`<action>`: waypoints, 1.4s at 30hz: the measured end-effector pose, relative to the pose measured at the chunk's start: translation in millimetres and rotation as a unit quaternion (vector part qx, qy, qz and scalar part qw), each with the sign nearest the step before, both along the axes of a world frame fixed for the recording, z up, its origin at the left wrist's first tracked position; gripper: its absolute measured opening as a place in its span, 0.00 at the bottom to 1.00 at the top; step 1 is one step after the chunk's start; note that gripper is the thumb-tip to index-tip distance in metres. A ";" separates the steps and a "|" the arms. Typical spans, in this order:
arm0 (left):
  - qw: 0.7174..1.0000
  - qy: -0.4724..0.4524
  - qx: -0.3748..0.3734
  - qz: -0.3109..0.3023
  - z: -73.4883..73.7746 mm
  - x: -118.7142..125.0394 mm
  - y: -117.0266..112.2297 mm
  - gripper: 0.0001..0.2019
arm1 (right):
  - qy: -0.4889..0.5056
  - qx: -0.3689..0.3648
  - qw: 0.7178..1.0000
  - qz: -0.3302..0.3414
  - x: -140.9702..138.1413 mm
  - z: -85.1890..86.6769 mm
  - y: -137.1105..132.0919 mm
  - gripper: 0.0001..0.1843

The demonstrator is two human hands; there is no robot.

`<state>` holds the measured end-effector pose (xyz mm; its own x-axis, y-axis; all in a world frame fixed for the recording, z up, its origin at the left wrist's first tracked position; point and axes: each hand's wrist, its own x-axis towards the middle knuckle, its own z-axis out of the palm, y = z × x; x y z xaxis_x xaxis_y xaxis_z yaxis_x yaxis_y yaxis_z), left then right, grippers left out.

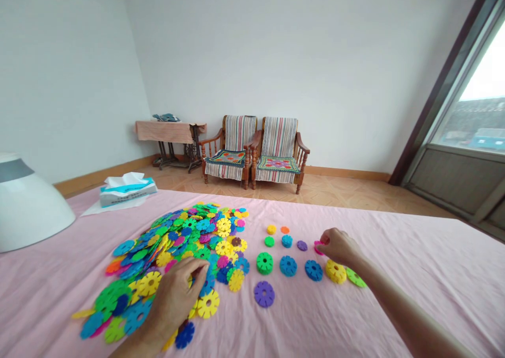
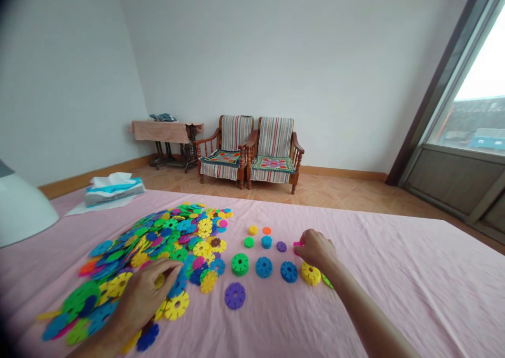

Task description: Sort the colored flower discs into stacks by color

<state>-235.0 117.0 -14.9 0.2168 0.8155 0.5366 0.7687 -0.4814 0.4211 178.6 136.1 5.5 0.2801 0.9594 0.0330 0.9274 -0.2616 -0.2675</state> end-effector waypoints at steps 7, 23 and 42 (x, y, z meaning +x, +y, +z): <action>1.000 -0.010 0.005 0.002 1.0 1.3 -1.0 0.11 | -0.012 -0.011 1.000 0.001 1.1 -1.7 -1.6 0.10; 1.000 -0.004 0.009 -0.001 -0.2 1.0 0.6 0.11 | 0.019 0.079 0.996 0.031 -9.5 15.9 -6.1 0.08; 1.000 -0.009 0.007 0.007 15.6 5.5 -7.6 0.14 | 0.065 0.102 0.944 0.306 -216.5 23.8 -31.1 0.14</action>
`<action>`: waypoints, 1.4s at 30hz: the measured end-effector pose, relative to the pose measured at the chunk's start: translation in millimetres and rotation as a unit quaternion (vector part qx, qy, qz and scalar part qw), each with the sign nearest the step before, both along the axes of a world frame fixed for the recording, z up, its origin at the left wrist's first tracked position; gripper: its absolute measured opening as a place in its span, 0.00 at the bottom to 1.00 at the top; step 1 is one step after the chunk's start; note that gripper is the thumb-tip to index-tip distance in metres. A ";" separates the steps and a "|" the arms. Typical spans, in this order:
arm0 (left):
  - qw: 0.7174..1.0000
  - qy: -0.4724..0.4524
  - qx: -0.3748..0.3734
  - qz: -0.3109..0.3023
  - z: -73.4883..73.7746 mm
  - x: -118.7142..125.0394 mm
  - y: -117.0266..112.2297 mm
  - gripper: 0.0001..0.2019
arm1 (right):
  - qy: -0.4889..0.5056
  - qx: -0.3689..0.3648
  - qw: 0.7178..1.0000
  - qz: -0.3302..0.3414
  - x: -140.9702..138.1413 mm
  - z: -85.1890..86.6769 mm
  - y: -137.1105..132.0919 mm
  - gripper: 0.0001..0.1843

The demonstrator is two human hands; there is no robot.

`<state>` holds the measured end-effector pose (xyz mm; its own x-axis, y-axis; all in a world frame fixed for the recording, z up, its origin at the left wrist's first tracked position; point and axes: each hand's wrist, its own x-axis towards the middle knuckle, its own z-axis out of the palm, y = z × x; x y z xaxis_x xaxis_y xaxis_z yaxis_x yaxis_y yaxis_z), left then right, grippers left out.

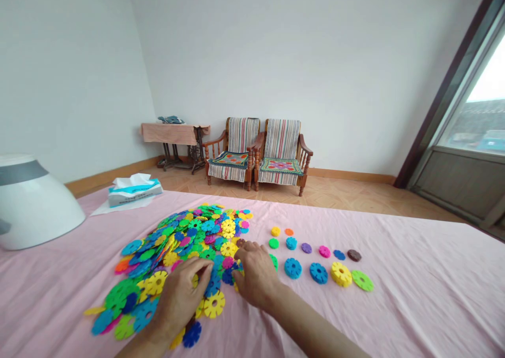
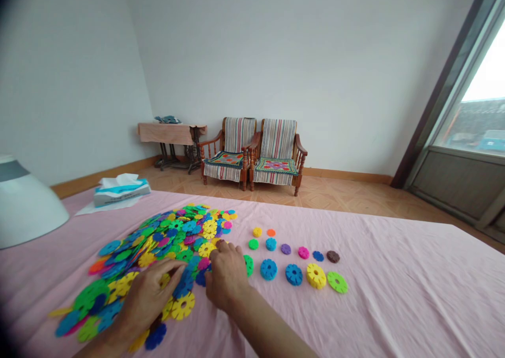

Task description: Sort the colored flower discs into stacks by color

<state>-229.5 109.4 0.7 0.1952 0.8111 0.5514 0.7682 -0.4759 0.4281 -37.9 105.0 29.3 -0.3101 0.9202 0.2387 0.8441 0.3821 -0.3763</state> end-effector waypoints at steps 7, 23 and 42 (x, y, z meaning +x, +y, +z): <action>1.000 0.005 0.007 -0.007 -2.3 -2.4 0.4 0.13 | -0.050 0.011 0.999 -0.017 -22.9 -4.6 15.7 0.12; 1.000 0.014 0.000 -0.011 -4.7 -4.2 1.7 0.12 | 0.014 0.017 0.999 -0.029 -8.4 -0.1 9.5 0.12; 1.000 0.008 0.024 -0.005 -10.9 -5.3 4.9 0.12 | -0.044 -0.044 0.969 -0.240 216.6 -25.5 31.8 0.04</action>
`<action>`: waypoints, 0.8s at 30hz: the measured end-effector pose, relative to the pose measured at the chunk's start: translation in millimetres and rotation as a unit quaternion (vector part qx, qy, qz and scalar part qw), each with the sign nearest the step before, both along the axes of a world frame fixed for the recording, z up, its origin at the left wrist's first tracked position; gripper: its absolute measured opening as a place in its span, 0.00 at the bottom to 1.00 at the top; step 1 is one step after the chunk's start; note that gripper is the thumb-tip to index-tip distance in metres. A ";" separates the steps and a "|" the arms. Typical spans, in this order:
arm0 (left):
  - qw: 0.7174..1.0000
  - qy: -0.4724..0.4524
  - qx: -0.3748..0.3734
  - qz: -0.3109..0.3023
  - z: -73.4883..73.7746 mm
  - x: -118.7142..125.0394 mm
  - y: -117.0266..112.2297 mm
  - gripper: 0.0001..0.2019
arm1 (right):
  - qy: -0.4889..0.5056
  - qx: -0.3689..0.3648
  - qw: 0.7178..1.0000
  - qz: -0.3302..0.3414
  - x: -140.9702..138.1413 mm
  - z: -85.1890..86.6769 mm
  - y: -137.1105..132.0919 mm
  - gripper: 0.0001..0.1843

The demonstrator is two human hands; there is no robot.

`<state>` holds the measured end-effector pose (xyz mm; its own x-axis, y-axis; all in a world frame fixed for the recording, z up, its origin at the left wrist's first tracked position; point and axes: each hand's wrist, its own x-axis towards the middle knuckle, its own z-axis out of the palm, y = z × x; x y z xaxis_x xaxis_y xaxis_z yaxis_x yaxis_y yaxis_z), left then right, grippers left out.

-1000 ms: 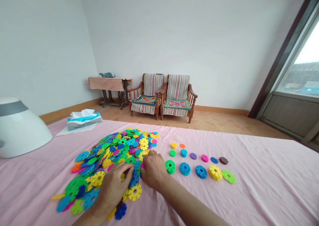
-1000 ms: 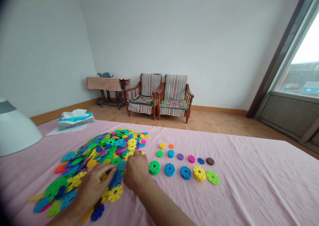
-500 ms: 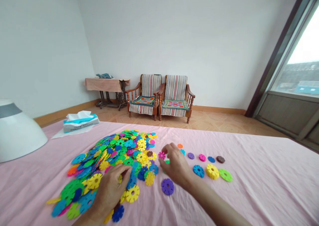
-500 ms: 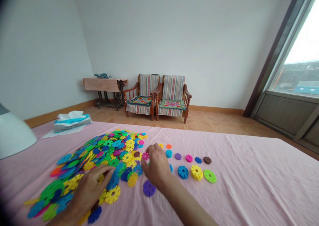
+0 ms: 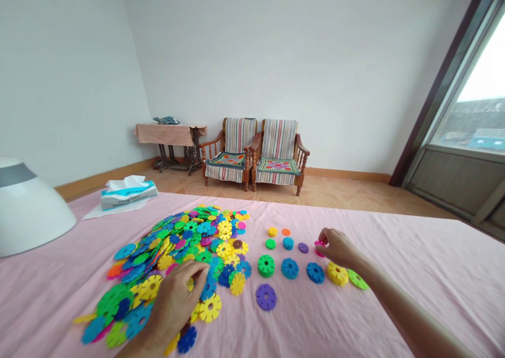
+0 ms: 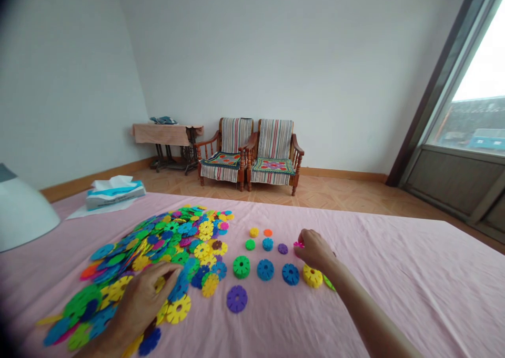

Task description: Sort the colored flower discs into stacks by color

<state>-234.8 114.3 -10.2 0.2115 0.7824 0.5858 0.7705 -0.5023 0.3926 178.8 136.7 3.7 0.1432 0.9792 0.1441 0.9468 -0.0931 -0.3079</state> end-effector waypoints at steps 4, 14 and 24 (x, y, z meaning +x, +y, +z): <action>1.000 0.000 0.003 0.002 2.6 1.2 -0.8 0.12 | -0.015 -0.019 1.000 0.004 2.7 -3.1 -0.6 0.05; 1.000 0.003 -0.003 -0.002 0.7 0.3 -0.8 0.12 | -0.019 -0.037 0.999 -0.003 5.4 -8.4 -1.8 0.05; 1.000 0.003 -0.010 0.000 -0.4 -0.8 0.5 0.12 | -0.003 -0.024 1.000 -0.014 2.7 -8.1 -3.7 0.04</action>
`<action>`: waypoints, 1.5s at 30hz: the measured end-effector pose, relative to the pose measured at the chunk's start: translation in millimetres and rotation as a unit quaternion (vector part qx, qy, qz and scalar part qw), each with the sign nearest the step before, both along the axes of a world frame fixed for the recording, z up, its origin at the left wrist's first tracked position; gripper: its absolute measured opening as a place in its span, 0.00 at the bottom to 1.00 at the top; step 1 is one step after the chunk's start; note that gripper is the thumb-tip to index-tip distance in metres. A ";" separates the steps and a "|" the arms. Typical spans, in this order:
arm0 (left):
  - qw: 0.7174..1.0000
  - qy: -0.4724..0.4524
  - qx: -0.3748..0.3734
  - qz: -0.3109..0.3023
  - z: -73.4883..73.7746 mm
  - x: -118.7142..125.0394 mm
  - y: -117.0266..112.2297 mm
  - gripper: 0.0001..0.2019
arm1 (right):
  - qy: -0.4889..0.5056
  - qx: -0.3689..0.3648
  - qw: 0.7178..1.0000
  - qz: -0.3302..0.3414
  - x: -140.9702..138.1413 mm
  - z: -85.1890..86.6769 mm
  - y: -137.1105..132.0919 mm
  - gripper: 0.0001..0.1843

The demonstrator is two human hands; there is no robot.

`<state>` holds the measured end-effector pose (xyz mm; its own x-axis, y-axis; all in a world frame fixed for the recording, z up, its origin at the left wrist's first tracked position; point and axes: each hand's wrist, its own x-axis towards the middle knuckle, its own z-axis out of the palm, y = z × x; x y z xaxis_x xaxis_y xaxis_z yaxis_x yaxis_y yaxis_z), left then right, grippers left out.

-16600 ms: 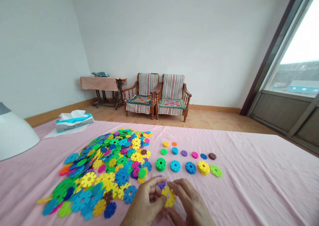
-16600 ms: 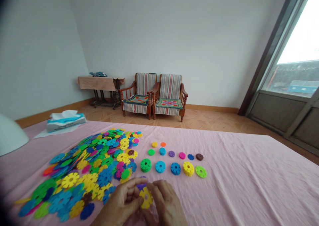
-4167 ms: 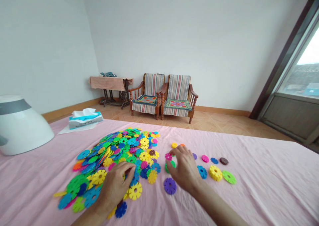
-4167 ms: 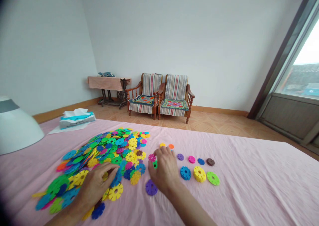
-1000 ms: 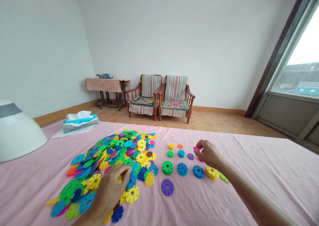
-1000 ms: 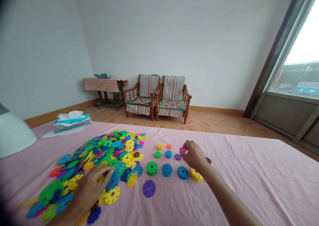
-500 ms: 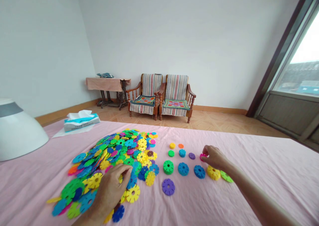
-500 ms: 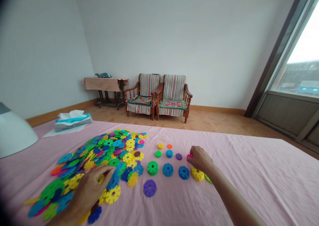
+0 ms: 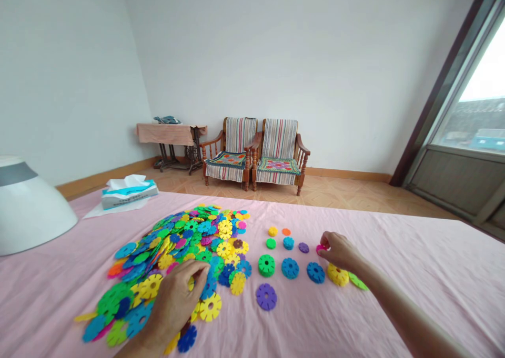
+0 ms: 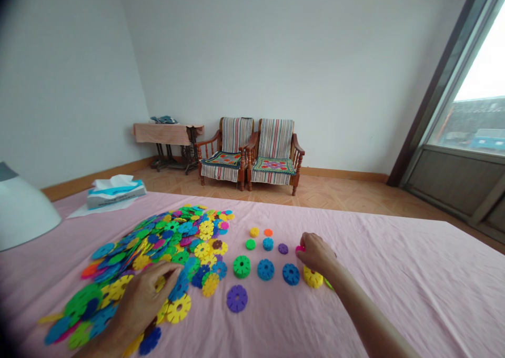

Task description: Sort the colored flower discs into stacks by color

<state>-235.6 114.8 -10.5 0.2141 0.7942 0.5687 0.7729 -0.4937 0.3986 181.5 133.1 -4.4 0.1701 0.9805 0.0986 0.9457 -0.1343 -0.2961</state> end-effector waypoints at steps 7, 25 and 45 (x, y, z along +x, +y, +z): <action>1.000 -0.002 0.013 0.001 6.8 3.5 -3.0 0.12 | 0.024 0.060 0.998 0.011 -25.0 25.3 -13.5 0.09; 1.000 -0.004 0.007 0.001 5.1 2.0 -2.9 0.13 | 0.089 0.009 0.971 0.224 -186.9 30.2 -85.7 0.10; 1.000 -0.005 -0.005 0.005 4.6 2.4 -3.2 0.13 | 0.003 0.047 0.978 0.204 -230.1 3.7 -59.6 0.12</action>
<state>-233.1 111.6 -6.0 0.2001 0.8023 0.5624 0.7734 -0.4817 0.4121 -48.6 73.4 -0.6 -0.2332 0.9534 0.1913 0.9130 0.2824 -0.2943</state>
